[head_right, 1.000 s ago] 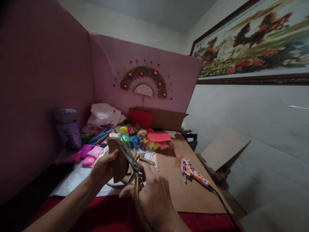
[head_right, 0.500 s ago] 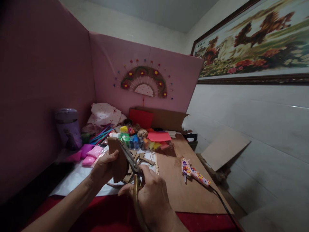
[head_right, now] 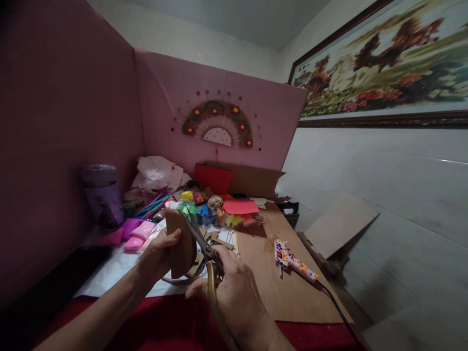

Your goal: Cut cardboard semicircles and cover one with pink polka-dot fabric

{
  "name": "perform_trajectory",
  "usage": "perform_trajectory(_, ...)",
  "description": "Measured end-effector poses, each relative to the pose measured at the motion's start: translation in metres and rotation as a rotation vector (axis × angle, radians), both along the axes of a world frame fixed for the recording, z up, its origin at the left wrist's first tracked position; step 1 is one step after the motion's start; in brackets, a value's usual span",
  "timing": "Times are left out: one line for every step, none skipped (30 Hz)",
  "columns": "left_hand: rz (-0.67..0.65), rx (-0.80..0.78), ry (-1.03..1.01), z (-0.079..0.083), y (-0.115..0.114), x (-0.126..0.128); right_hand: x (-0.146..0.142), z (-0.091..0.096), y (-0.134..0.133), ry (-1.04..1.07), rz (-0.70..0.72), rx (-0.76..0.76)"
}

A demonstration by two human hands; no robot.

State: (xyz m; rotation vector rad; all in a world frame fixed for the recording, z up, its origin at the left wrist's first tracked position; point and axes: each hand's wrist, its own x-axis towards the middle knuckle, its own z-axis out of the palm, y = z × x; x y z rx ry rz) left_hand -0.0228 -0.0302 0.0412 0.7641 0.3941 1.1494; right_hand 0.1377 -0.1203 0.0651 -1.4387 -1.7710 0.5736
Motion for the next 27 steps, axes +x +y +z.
perform_trajectory(0.002,0.005,0.011,0.0,0.0,0.0,0.0,0.0,0.0,-0.033,-0.015,0.013)
perform_trajectory(0.005,0.011,0.023,0.0,0.0,0.0,0.0,0.0,0.0,-0.064,-0.026,0.028)
perform_trajectory(0.009,0.017,0.035,0.0,0.0,-0.001,0.0,0.0,0.0,-0.09,-0.032,0.042)
perform_trajectory(0.009,0.025,0.044,-0.001,0.0,-0.001,-0.001,0.0,0.0,-0.111,-0.036,0.053)
perform_trajectory(0.005,0.036,0.05,-0.001,0.001,-0.001,-0.001,0.0,0.0,-0.131,-0.039,0.061)
perform_trajectory(-0.003,0.047,0.054,-0.001,0.001,-0.001,-0.001,-0.001,0.001,-0.148,-0.046,0.069)
perform_trajectory(-0.009,0.059,0.056,-0.002,0.001,-0.002,-0.001,-0.001,0.001,-0.161,-0.052,0.074)
perform_trajectory(-0.012,0.069,0.056,-0.002,0.001,-0.002,-0.001,-0.001,0.0,-0.172,-0.059,0.078)
perform_trajectory(-0.014,0.076,0.059,-0.002,0.001,-0.002,0.0,-0.002,0.0,-0.178,-0.067,0.081)
perform_trajectory(-0.013,0.08,0.064,-0.002,0.001,-0.003,0.0,-0.002,-0.001,-0.176,-0.071,0.084)
perform_trajectory(-0.011,0.08,0.072,-0.002,0.001,-0.003,0.0,-0.002,-0.001,-0.169,-0.072,0.085)
perform_trajectory(-0.008,0.078,0.079,-0.002,0.001,-0.003,0.0,-0.003,-0.002,-0.161,-0.069,0.084)
perform_trajectory(-0.006,0.078,0.086,-0.002,0.001,-0.003,0.0,-0.003,-0.002,-0.149,-0.058,0.078)
perform_trajectory(-0.006,0.078,0.091,-0.002,0.001,-0.003,0.0,-0.003,-0.002,-0.132,-0.046,0.073)
perform_trajectory(-0.005,0.082,0.096,-0.002,0.002,-0.002,0.001,-0.004,-0.001,-0.109,-0.034,0.068)
perform_trajectory(-0.007,0.088,0.107,-0.003,0.002,-0.002,0.002,-0.005,0.001,-0.074,-0.024,0.063)
perform_trajectory(-0.01,0.096,0.127,-0.004,0.003,-0.002,0.003,-0.006,0.003,-0.029,-0.014,0.057)
perform_trajectory(-0.011,0.107,0.157,-0.005,0.003,-0.001,0.004,-0.008,0.006,0.026,-0.008,0.055)
perform_trajectory(-0.012,0.121,0.194,-0.006,0.004,-0.001,0.006,-0.01,0.009,0.084,-0.011,0.056)
perform_trajectory(-0.011,0.141,0.235,-0.008,0.004,0.0,0.008,-0.012,0.013,0.141,-0.018,0.061)
perform_trajectory(-0.013,0.165,0.278,-0.008,0.004,0.001,0.011,-0.013,0.017,0.193,-0.022,0.072)
perform_trajectory(-0.019,0.191,0.318,-0.009,0.003,0.002,0.013,-0.015,0.02,0.239,-0.026,0.081)
perform_trajectory(-0.035,0.221,0.358,-0.009,0.002,0.003,0.014,-0.015,0.023,0.282,-0.005,0.089)
perform_trajectory(-0.058,0.253,0.398,-0.008,0.001,0.004,0.016,-0.015,0.026,0.317,0.024,0.086)
perform_trajectory(-0.081,0.287,0.438,-0.007,-0.001,0.005,0.016,-0.014,0.027,0.35,0.059,0.076)
perform_trajectory(-0.1,0.321,0.474,-0.006,-0.002,0.006,0.016,-0.013,0.028,0.377,0.094,0.066)
perform_trajectory(-0.116,0.354,0.504,-0.005,-0.004,0.008,0.015,-0.011,0.029,0.397,0.13,0.062)
